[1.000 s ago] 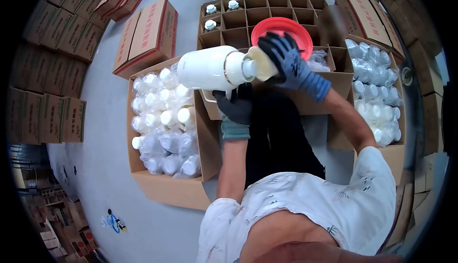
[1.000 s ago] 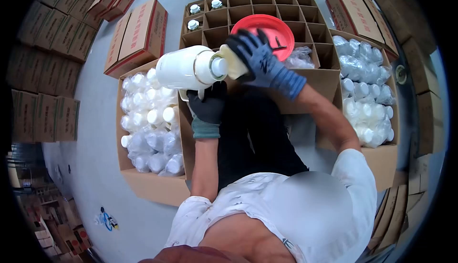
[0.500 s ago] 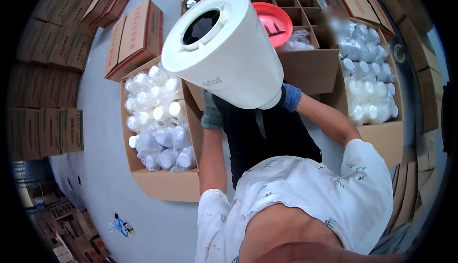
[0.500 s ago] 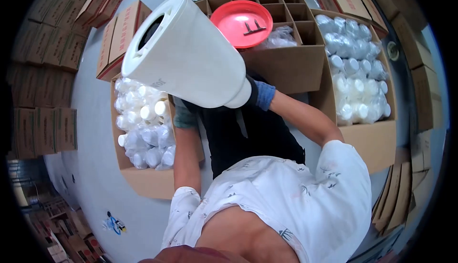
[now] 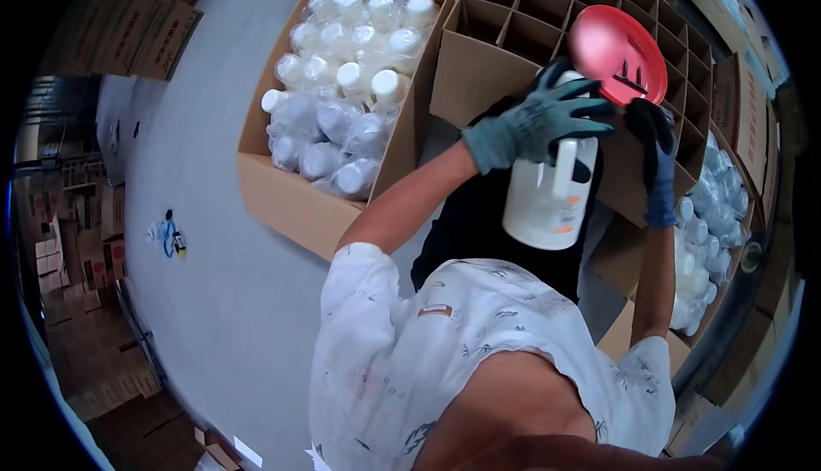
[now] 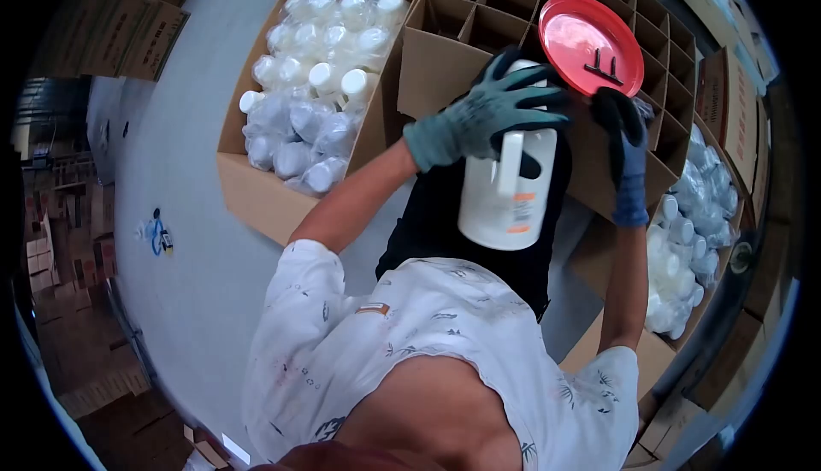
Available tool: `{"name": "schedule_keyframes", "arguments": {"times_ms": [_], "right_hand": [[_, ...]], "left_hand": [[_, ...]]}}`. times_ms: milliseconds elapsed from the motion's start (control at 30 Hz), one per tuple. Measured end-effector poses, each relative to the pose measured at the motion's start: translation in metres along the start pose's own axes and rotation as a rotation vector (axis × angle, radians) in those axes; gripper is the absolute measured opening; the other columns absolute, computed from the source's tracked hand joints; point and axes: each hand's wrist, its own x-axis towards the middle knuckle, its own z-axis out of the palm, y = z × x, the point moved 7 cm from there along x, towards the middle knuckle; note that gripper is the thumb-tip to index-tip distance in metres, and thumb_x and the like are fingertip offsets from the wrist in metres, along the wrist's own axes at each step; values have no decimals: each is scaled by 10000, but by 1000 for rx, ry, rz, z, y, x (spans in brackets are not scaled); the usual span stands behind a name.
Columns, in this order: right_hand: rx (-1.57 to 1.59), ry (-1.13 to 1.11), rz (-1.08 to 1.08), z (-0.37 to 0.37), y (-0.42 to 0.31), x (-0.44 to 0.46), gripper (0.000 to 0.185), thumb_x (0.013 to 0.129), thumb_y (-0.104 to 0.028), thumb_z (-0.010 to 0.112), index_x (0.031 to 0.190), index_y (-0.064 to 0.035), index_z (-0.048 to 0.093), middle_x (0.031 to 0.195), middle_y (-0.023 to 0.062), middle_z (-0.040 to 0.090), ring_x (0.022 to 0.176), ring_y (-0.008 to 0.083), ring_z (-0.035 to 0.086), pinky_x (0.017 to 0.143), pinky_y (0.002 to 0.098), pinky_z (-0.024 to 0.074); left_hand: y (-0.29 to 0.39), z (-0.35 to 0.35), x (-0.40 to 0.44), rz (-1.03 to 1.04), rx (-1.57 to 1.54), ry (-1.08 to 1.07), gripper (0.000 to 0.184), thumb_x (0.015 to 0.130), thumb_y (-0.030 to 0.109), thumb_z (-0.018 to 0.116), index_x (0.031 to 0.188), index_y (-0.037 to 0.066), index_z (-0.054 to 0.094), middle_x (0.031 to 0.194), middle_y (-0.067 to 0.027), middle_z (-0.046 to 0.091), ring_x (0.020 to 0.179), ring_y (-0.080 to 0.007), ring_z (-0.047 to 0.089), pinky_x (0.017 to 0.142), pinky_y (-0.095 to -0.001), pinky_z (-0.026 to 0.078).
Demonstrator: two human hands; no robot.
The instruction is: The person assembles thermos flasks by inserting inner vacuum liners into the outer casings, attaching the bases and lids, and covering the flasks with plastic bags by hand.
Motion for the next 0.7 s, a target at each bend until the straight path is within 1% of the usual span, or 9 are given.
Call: {"name": "schedule_keyframes", "arguments": {"times_ms": [167, 300, 367, 400, 433, 500, 533, 600, 700], "right_hand": [[-93, 284, 87, -71, 21, -6, 330, 943, -135, 582, 1236, 16, 559, 1149, 83, 610, 992, 174, 618, 881, 293, 500], [-51, 253, 87, -48, 13, -7, 313, 953, -147, 569, 1214, 26, 562, 1145, 83, 605, 985, 172, 615, 882, 300, 499], [-196, 247, 42, -19, -14, -8, 289, 971, -141, 527, 1198, 35, 563, 1124, 92, 614, 984, 181, 615, 882, 308, 491], [-242, 239, 0, -7, -26, -10, 281, 974, -135, 516, 1193, 34, 566, 1109, 93, 620, 979, 179, 615, 881, 307, 486], [-289, 231, -40, 2, -33, -12, 273, 978, -129, 505, 1189, 33, 569, 1095, 95, 625, 974, 178, 615, 880, 306, 481], [-370, 240, -39, 13, -31, -16, 257, 978, -119, 495, 1170, 31, 579, 1072, 96, 636, 964, 172, 612, 877, 296, 469], [-410, 247, -41, 19, -30, -18, 250, 978, -114, 490, 1160, 30, 585, 1060, 97, 642, 959, 169, 611, 875, 291, 462], [-582, 225, 9, 31, -34, -24, 256, 978, -113, 478, 1151, 41, 588, 1083, 106, 637, 981, 184, 601, 891, 295, 447], [-638, 227, 13, 45, -41, -29, 224, 959, -65, 485, 1123, 29, 605, 1065, 122, 646, 963, 195, 606, 879, 315, 455]], "left_hand": [[14, 27, -64, -297, -285, 57, 788, 687, 448, 725, 1379, 161, 480, 1501, -153, 311, 1352, -472, 270, 1118, -570, 214], [27, 16, -105, -288, -429, -79, 668, 732, 252, 738, 1350, 141, 509, 1484, -142, 350, 1382, -404, 279, 1130, -532, 227], [-33, -7, -147, -397, -287, -128, 563, 733, 144, 725, 1274, 113, 572, 1401, -106, 477, 1346, -319, 384, 1123, -472, 275], [-74, -28, -183, -433, -95, 135, 467, 778, 105, 686, 1236, 85, 595, 1317, -111, 551, 1269, -312, 471, 1083, -436, 337], [-120, -48, -220, -677, -132, 299, 359, 829, 90, 645, 1186, 55, 619, 1267, -124, 582, 1220, -316, 505, 1036, -419, 381], [-218, -80, -310, -917, 391, 397, 288, 866, 165, 628, 1145, 104, 654, 1234, -168, 577, 1159, -352, 525, 990, -418, 400], [-258, -87, -362, -1262, 697, 204, 315, 864, 330, 620, 1155, 217, 663, 1262, -172, 536, 1208, -377, 459, 993, -446, 376], [-324, -85, -469, -1704, 764, -47, 433, 815, 610, 506, 1129, 363, 671, 1376, -162, 416, 1314, -453, 273, 1041, -603, 189], [-354, -83, -520, -2078, 605, -189, 641, 830, 635, 433, 1352, 275, 520, 1529, -114, 266, 1429, -404, 113, 1103, -623, 46]]}}
